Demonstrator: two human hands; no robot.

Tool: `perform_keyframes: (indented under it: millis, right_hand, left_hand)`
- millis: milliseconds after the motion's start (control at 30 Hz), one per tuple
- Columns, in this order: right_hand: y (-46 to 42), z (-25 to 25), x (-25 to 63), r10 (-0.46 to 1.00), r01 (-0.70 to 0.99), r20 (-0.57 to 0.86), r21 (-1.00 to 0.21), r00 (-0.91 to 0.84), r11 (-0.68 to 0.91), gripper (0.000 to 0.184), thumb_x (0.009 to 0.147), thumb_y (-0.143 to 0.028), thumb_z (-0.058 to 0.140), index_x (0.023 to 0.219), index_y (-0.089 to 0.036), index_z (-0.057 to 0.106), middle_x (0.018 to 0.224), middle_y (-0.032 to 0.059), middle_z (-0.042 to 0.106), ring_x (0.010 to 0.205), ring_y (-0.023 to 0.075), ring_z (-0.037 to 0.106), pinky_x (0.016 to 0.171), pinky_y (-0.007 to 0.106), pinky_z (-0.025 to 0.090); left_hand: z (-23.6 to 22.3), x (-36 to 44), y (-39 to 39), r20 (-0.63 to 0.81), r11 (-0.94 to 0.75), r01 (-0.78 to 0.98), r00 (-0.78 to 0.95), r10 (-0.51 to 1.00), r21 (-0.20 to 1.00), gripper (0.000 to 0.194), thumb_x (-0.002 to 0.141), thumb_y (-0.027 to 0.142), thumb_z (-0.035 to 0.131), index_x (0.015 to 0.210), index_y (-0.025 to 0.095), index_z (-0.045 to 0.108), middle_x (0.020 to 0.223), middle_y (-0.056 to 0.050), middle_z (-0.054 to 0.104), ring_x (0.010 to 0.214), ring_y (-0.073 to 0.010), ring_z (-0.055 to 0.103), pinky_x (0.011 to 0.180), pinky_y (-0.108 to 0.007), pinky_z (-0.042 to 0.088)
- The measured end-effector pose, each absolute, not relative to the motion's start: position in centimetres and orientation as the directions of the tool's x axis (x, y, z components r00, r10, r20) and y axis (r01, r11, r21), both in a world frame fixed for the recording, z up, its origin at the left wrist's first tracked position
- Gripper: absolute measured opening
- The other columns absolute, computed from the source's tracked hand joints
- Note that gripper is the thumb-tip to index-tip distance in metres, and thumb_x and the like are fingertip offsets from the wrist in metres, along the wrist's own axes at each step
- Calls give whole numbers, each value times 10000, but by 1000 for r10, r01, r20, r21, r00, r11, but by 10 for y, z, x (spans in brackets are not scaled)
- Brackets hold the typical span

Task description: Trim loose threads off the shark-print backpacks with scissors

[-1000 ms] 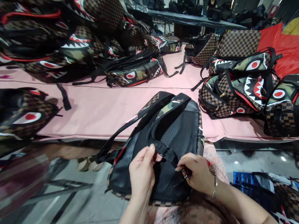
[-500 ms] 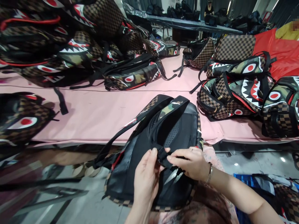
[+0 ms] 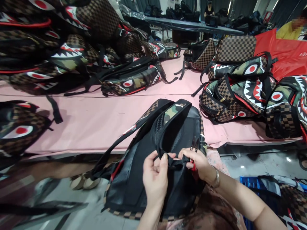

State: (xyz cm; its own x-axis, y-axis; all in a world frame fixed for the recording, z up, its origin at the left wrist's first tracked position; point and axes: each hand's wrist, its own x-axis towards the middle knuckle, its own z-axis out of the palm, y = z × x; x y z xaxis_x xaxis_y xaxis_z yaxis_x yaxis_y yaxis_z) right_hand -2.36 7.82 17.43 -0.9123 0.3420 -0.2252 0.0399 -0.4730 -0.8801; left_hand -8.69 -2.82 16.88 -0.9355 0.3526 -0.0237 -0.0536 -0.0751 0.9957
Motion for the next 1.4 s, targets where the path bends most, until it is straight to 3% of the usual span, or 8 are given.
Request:
perform_keyframes:
  millis: [133,267,467,800,1033,1200,1300,1400]
  right_hand:
    - [76,175,-28,280,146,-339,-830,-898,-539,413,693,-555,578,609,-158,503,434,-90,327,374,38,224,388,191,166]
    - [72,177,-32,260,206,-343,-875,-903,-439,471,680,-605,591,577,-162,466,433,-96,311,396,38,249,402,199,165]
    - [72,177,-37,201,184,-259,-927,-945,-327,462,712,-537,618,519,-165,423,422,-94,299,417,40,253,405,210,165]
    - [78,152,-54,-15,381,-449,-738,-893,-557,352,772,-474,600,683,-146,509,447,-98,390,330,18,260,338,169,156]
    - [92,151,-53,-236,426,-357,-704,-904,-568,341,719,-421,690,777,-126,531,485,-113,353,347,-2,233,344,141,160]
    - [104,148,-53,-351,505,-365,-659,-863,-557,325,674,-282,731,877,-132,527,510,-109,381,347,-3,256,369,141,167]
    - [103,145,-55,-342,534,-409,-658,-846,-532,240,729,-286,667,828,-142,503,493,-113,349,340,2,226,376,154,139]
    - [97,148,-52,-202,444,-396,-784,-896,-434,253,791,-352,580,691,-157,454,475,-110,301,362,17,209,389,173,144]
  left_hand:
    - [176,-85,-33,103,-21,101,-968,229,995,537,723,293,659,1180,250,380,876,-37,669,844,-196,659,742,-343,512]
    - [177,-92,-47,158,155,245,-888,432,957,117,761,318,573,783,218,630,948,-48,642,993,-220,593,964,-394,375]
    - [188,-97,-55,-46,246,106,-839,542,963,143,595,353,722,605,234,642,900,-54,615,1053,-280,533,967,-365,355]
    - [172,-97,-57,-181,203,-72,-784,593,976,229,555,355,762,718,205,704,1020,-66,576,1029,-248,533,999,-353,319]
    - [165,-96,-60,-400,80,-424,-752,524,902,325,462,338,816,712,156,716,810,-72,657,875,-225,589,840,-331,442]
    - [169,-96,-58,-441,59,-490,-718,538,870,302,457,285,824,706,152,718,776,-60,664,783,-185,603,744,-280,470]
    - [169,-96,-57,-462,86,-493,-720,518,866,315,444,271,829,711,146,716,730,-46,659,712,-162,594,677,-259,469]
    - [168,-96,-57,-479,89,-515,-702,527,852,315,458,299,826,712,146,718,707,-41,660,696,-149,581,672,-248,457]
